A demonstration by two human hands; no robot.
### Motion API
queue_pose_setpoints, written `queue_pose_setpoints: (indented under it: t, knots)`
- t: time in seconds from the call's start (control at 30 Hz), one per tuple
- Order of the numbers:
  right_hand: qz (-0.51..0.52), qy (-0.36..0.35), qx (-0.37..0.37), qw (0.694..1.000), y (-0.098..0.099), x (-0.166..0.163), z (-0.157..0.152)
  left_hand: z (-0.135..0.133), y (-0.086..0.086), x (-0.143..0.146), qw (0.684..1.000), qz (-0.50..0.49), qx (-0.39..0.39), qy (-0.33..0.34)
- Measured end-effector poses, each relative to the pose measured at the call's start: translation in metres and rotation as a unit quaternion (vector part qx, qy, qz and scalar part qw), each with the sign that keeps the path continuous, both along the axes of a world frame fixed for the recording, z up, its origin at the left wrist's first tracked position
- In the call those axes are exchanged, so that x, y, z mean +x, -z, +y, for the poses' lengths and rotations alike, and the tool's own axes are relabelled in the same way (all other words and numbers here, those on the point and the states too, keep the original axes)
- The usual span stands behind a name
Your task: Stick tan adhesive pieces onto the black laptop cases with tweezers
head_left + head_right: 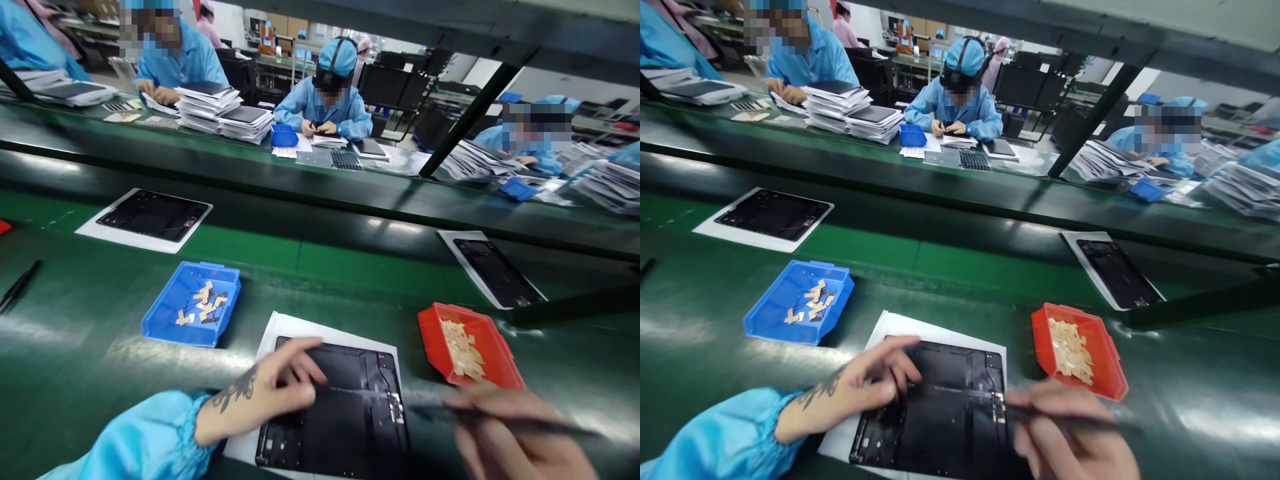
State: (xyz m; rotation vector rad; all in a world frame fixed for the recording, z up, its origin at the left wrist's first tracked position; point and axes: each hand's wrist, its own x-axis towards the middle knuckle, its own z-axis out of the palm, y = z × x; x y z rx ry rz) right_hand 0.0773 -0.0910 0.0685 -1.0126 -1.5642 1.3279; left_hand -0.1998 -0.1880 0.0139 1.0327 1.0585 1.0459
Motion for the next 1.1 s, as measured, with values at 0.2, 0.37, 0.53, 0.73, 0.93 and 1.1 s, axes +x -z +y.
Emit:
queue_pose_setpoints:
  t: [0.2, 0.37, 0.53, 0.73, 0.93, 1.1]
  knots:
    - [-0.022, -0.040, -0.183, 0.982, 0.042, -0.096, 0.027, 0.006, 0.043, -0.021, 0.866, 0.461, 0.151, -0.123]
    - [0.002, -0.054, -0.216, 0.975, 0.086, -0.129, 0.033, 0.014, 0.056, -0.009, 0.838, 0.514, 0.154, -0.100]
    - [0.012, -0.042, -0.219, 0.975, 0.092, -0.129, 0.030, 0.015, 0.059, -0.010, 0.855, 0.481, 0.164, -0.105]
    - [0.011, -0.034, -0.224, 0.974, 0.095, -0.125, 0.031, 0.012, 0.056, -0.015, 0.881, 0.433, 0.167, -0.090]
    - [-0.010, -0.034, -0.217, 0.976, 0.099, -0.125, 0.026, 0.009, 0.048, -0.021, 0.876, 0.429, 0.208, -0.080]
    - [-0.009, -0.038, -0.218, 0.975, 0.098, -0.126, 0.024, 0.008, 0.054, -0.024, 0.846, 0.457, 0.254, -0.103]
